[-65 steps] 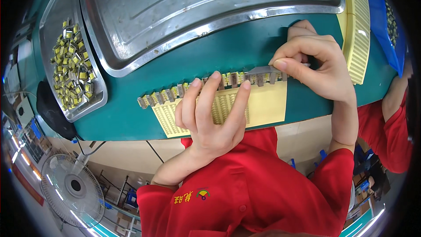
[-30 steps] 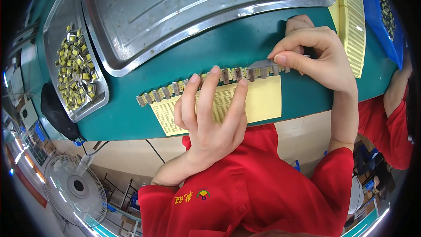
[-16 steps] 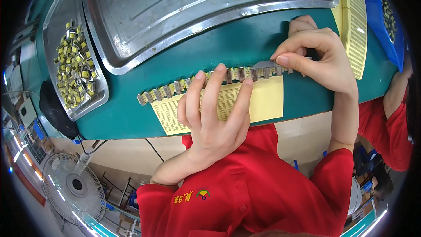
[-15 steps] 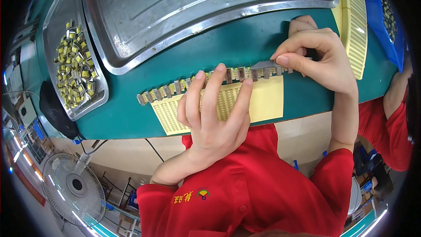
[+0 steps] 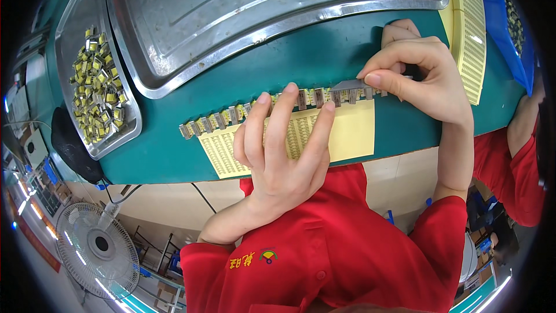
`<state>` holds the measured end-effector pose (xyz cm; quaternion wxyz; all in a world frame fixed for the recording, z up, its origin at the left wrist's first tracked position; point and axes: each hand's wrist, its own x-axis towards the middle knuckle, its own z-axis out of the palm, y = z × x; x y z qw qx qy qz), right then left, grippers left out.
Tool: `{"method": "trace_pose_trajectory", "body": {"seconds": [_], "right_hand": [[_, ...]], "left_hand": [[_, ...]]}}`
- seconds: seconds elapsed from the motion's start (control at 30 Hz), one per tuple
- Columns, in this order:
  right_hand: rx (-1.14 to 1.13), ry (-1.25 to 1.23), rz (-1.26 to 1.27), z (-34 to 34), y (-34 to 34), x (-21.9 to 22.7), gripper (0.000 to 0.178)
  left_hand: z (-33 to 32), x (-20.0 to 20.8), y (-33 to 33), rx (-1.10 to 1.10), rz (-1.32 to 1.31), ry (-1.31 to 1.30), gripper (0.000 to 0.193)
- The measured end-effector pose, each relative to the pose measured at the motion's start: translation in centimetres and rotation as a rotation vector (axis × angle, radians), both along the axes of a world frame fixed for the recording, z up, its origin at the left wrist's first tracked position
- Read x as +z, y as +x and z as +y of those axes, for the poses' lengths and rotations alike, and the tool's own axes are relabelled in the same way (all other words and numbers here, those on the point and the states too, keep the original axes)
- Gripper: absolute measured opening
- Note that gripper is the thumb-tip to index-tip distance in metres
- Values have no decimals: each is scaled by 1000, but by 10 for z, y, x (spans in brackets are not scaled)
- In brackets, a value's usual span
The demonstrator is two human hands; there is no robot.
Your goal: Manually placing small electronic components into a component carrier tray.
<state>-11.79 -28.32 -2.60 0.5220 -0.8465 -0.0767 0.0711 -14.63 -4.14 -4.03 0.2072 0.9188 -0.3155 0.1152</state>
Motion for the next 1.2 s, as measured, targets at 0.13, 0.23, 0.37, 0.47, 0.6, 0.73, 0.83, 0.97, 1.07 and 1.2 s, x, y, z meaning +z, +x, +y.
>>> {"method": "trace_pose_trajectory", "body": {"seconds": [0.13,0.23,0.37,0.47,0.6,0.73,0.83,0.97,1.07,1.2], "right_hand": [[-2,-9,3,-1,0,0,9],[-3,-11,2,0,0,0,9],[17,-7,-87,2,2,-2,9],[-6,-18,-35,1,0,-2,10],[9,-16,-72,0,1,-4,10],[-64,87,-3,0,0,2,8],[-153,206,127,-1,0,7,10],[-127,154,74,-10,-2,3,13],[-56,134,88,-14,-3,5,13],[-7,110,154,-12,-4,6,13]], "left_hand": [[1,8,0,-71,92,38,43],[1,7,-1,-70,83,44,44],[2,5,0,-77,70,55,44],[1,5,1,-82,60,52,43],[0,5,0,-80,69,48,43],[0,5,1,-81,67,53,43],[-4,-2,1,-5,-19,17,41],[-5,-1,1,-15,-31,0,40],[-2,6,1,-94,80,37,42],[-2,7,0,-100,98,42,42]]}}
